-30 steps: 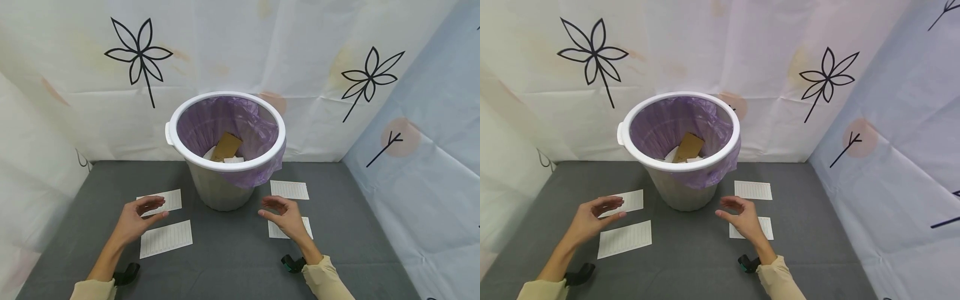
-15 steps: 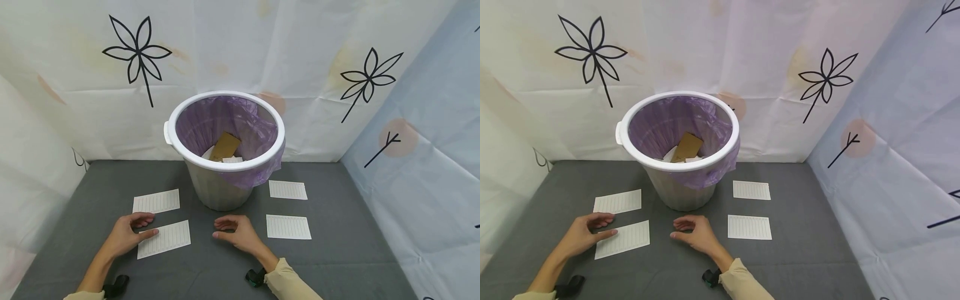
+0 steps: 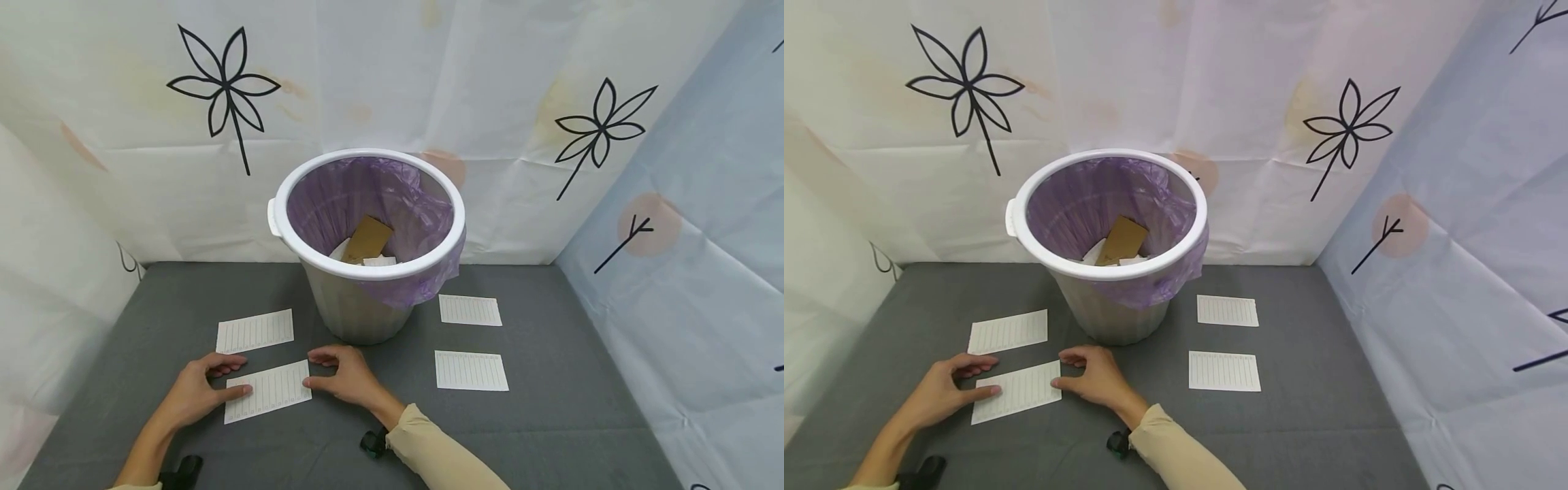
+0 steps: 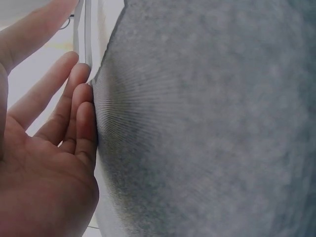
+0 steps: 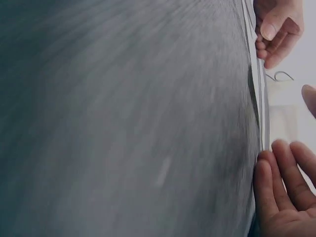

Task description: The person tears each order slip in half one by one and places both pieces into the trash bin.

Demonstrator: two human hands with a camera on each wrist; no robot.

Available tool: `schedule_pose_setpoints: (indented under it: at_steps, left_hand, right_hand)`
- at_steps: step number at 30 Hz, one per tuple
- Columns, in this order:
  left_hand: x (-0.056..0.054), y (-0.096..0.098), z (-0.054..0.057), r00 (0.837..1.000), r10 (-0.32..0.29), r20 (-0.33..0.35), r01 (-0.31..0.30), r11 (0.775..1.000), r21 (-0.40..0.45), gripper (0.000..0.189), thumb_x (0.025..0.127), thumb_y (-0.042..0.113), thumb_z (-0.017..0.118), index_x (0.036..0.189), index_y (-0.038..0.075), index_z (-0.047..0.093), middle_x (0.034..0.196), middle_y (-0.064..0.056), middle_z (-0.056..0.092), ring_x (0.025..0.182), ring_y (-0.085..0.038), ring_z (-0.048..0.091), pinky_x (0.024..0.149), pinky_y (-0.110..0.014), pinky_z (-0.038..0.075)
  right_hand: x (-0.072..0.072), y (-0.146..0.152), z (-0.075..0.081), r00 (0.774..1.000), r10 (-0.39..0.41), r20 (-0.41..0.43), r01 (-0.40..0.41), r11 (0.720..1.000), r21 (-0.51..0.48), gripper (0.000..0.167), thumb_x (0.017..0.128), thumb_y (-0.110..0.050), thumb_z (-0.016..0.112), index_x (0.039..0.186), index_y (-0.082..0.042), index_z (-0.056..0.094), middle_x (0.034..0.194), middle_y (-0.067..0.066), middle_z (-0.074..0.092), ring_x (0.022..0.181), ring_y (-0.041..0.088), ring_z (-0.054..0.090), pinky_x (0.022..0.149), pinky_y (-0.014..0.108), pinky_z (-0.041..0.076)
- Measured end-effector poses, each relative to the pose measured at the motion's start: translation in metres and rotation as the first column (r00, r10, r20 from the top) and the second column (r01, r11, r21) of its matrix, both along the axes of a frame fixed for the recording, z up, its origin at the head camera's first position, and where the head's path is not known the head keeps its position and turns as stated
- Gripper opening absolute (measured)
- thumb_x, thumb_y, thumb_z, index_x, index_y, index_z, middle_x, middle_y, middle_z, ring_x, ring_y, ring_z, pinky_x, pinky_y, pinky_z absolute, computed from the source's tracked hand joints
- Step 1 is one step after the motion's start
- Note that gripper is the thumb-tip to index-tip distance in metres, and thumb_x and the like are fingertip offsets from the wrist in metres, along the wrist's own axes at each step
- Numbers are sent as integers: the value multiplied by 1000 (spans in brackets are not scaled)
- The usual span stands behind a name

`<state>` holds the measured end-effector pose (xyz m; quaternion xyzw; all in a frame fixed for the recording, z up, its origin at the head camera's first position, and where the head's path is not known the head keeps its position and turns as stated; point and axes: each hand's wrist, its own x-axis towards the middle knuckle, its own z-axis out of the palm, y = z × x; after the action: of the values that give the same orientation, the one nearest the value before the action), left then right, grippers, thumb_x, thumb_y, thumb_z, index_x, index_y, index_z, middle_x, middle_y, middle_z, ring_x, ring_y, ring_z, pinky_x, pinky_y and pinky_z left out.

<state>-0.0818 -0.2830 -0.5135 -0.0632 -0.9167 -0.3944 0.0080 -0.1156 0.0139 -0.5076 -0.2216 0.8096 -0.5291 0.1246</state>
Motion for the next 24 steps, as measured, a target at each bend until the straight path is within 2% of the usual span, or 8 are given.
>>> schedule_pose_setpoints:
  at_steps: [4, 9, 13, 18, 24]
  left_hand:
    - [-1, -2, -2, 1000, -4, 12, 4, 1000, 11, 52, 70, 26, 95, 112, 3, 74, 106, -7, 72, 94, -19, 65, 80, -19, 47]
    - [-2, -4, -5, 999, -27, -36, 29, 998, 50, 49, 70, 20, 95, 111, 3, 74, 103, -7, 72, 92, -10, 64, 80, -13, 44]
    - [-2, -4, -4, 998, -39, -57, 42, 998, 45, 48, 69, 16, 95, 110, 3, 74, 101, -6, 72, 90, -9, 63, 78, -14, 44]
    - [-1, 0, -2, 999, -32, -34, 32, 999, 4, 48, 67, 17, 96, 108, 4, 74, 101, -5, 70, 89, -9, 62, 77, -19, 46]
    - [-1, 6, 2, 999, -33, 6, 33, 999, -37, 43, 68, 15, 95, 104, 4, 74, 97, -3, 67, 87, -11, 60, 75, -26, 49]
  right_hand:
    - [-1, -15, 0, 998, -6, -61, 12, 994, 109, 49, 84, -20, 86, 127, -5, 70, 125, 2, 67, 114, 12, 61, 97, 26, 48]
    - [-2, -27, 0, 990, 26, -139, 7, 973, 229, 54, 83, -24, 87, 131, -7, 67, 127, 2, 64, 119, 14, 56, 102, 30, 44]
    - [-3, -31, 1, 978, 58, -200, 5, 954, 301, 55, 82, -22, 87, 131, -7, 67, 125, 3, 63, 118, 15, 54, 101, 27, 43]
    - [-3, -34, -1, 967, 68, -246, 16, 946, 325, 52, 81, -17, 88, 128, -7, 68, 121, 2, 62, 114, 14, 52, 98, 22, 42]
    - [-3, -36, -5, 969, 48, -241, 31, 948, 315, 48, 80, -13, 86, 126, -8, 70, 115, 1, 59, 109, 11, 48, 94, 20, 41]
